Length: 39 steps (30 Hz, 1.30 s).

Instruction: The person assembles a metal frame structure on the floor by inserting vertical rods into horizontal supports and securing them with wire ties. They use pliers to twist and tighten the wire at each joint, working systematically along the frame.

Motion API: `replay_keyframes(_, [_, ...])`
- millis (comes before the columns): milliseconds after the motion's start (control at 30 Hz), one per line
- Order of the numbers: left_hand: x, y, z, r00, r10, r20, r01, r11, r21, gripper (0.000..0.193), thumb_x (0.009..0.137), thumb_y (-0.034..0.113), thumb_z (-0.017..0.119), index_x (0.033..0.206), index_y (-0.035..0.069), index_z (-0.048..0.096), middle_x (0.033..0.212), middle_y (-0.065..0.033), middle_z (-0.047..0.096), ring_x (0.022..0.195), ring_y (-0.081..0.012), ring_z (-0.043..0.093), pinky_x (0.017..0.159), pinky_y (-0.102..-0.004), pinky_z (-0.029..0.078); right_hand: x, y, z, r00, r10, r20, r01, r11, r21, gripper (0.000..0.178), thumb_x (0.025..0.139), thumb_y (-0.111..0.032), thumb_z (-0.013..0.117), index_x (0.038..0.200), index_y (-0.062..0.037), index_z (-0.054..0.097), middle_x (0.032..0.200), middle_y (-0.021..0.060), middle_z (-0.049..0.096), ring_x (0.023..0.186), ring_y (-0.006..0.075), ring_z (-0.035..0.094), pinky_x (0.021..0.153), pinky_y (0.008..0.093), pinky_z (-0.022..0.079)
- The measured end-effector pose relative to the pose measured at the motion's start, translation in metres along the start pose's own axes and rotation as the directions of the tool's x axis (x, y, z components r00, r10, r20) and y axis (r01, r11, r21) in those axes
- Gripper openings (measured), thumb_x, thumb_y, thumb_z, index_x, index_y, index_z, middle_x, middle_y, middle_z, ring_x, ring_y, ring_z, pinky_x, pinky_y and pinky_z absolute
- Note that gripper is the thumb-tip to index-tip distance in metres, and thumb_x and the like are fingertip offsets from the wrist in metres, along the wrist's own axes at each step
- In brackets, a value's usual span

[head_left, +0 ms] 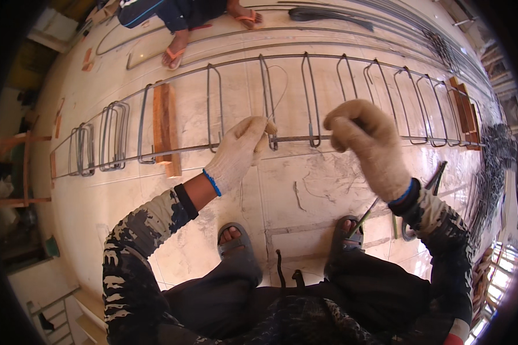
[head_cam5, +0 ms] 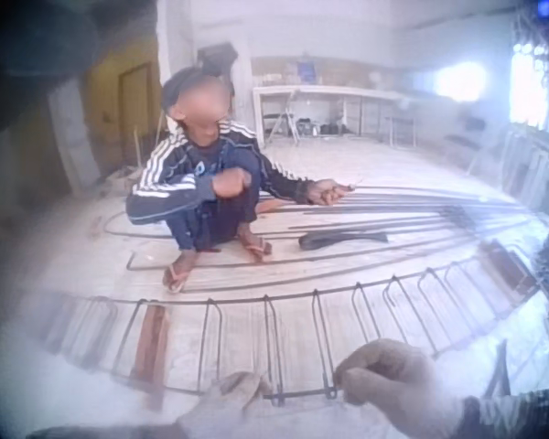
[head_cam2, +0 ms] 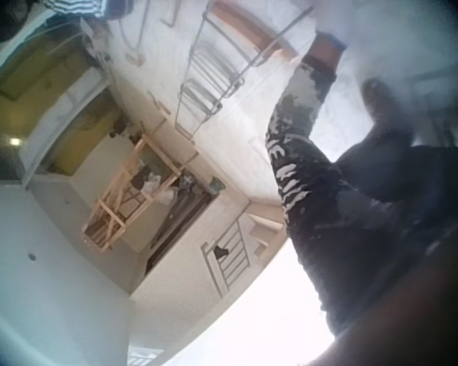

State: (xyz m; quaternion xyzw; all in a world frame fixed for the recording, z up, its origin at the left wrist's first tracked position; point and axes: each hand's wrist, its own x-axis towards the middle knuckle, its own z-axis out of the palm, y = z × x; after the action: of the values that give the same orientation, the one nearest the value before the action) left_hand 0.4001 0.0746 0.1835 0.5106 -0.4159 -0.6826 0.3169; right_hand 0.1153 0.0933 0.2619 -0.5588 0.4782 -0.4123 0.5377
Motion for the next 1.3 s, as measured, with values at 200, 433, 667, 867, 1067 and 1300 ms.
replay_keyframes(200, [0.015, 0.007, 0.016, 0.968, 0.07, -0.24, -0.119, 0.973, -0.198, 0.037, 0.124, 0.045, 0.054, 0.127, 0.012, 0.07, 0.079, 0.0096, 0.044, 0.064, -0.0048, 0.036, 0.056, -0.0247, 0.032, -0.001, 0.014, 0.005, 0.997, 0.066, 0.037, -0.052, 0.952, -0.302, 0.022, 0.111, -0.021, 0.076, 0.116, 0.0009, 0.078, 0.091, 0.0055, 0.074, 0.082, 0.012, 0.069, 0.074, 0.0305, 0.058])
replay_keyframes(433, [0.026, 0.039, -0.007, 0.907, 0.175, -0.384, -0.36, 0.797, -0.485, 0.031, 0.121, 0.045, 0.061, 0.122, 0.016, 0.073, 0.076, 0.0084, 0.047, 0.057, -0.007, 0.046, 0.046, -0.0262, 0.035, -0.016, 0.036, 0.038, 0.938, 0.177, 0.297, -0.03, 0.897, -0.441, 0.032, 0.105, -0.029, 0.082, 0.121, -0.0021, 0.083, 0.106, 0.0143, 0.084, 0.091, 0.0257, 0.08, 0.084, 0.0407, 0.064])
replay_keyframes(667, [0.012, 0.055, 0.019, 0.92, 0.098, -0.381, -0.283, 0.836, -0.469, 0.033, 0.125, 0.042, 0.052, 0.136, 0.014, 0.064, 0.082, 0.0071, 0.042, 0.065, -0.0058, 0.039, 0.055, -0.0245, 0.034, -0.012, 0.042, 0.044, 0.913, -0.133, 0.384, 0.325, 0.808, -0.492, 0.018, 0.101, -0.018, 0.082, 0.112, -0.0033, 0.084, 0.102, 0.0159, 0.082, 0.09, 0.0329, 0.079, 0.079, 0.041, 0.062])
replay_keyframes(867, [0.003, 0.044, 0.026, 0.92, 0.2, -0.336, -0.349, 0.807, -0.476, 0.034, 0.125, 0.044, 0.051, 0.13, 0.012, 0.063, 0.081, 0.0072, 0.041, 0.064, -0.0062, 0.037, 0.057, -0.0252, 0.033, -0.009, 0.033, 0.055, 0.933, -0.037, 0.358, 0.255, 0.769, -0.586, 0.018, 0.103, -0.016, 0.079, 0.107, 0.0002, 0.084, 0.087, 0.0174, 0.079, 0.075, 0.0306, 0.077, 0.07, 0.042, 0.06])
replay_keyframes(1067, [-0.021, 0.042, 0.066, 0.761, 0.565, -0.321, -0.635, 0.749, -0.187, 0.033, 0.126, 0.041, 0.051, 0.119, 0.011, 0.061, 0.091, 0.0025, 0.048, 0.077, -0.0098, 0.045, 0.073, -0.0276, 0.043, 0.0, 0.04, 0.059, 0.936, 0.351, 0.025, -0.339, 0.918, -0.208, 0.033, 0.107, -0.029, 0.078, 0.118, 0.001, 0.085, 0.089, 0.0102, 0.079, 0.077, 0.022, 0.075, 0.071, 0.0411, 0.058])
replay_keyframes(1300, [-0.017, -0.004, 0.072, 0.498, 0.819, -0.285, -0.838, 0.539, 0.084, 0.031, 0.126, 0.036, 0.049, 0.115, 0.009, 0.06, 0.113, -0.0052, 0.06, 0.104, -0.0192, 0.06, 0.102, -0.0443, 0.051, 0.025, 0.023, 0.028, 0.937, 0.305, -0.17, -0.197, 0.864, 0.463, 0.037, 0.114, -0.027, 0.076, 0.133, 0.0041, 0.074, 0.091, 0.0015, 0.071, 0.074, 0.0104, 0.061, 0.066, 0.0265, 0.049])
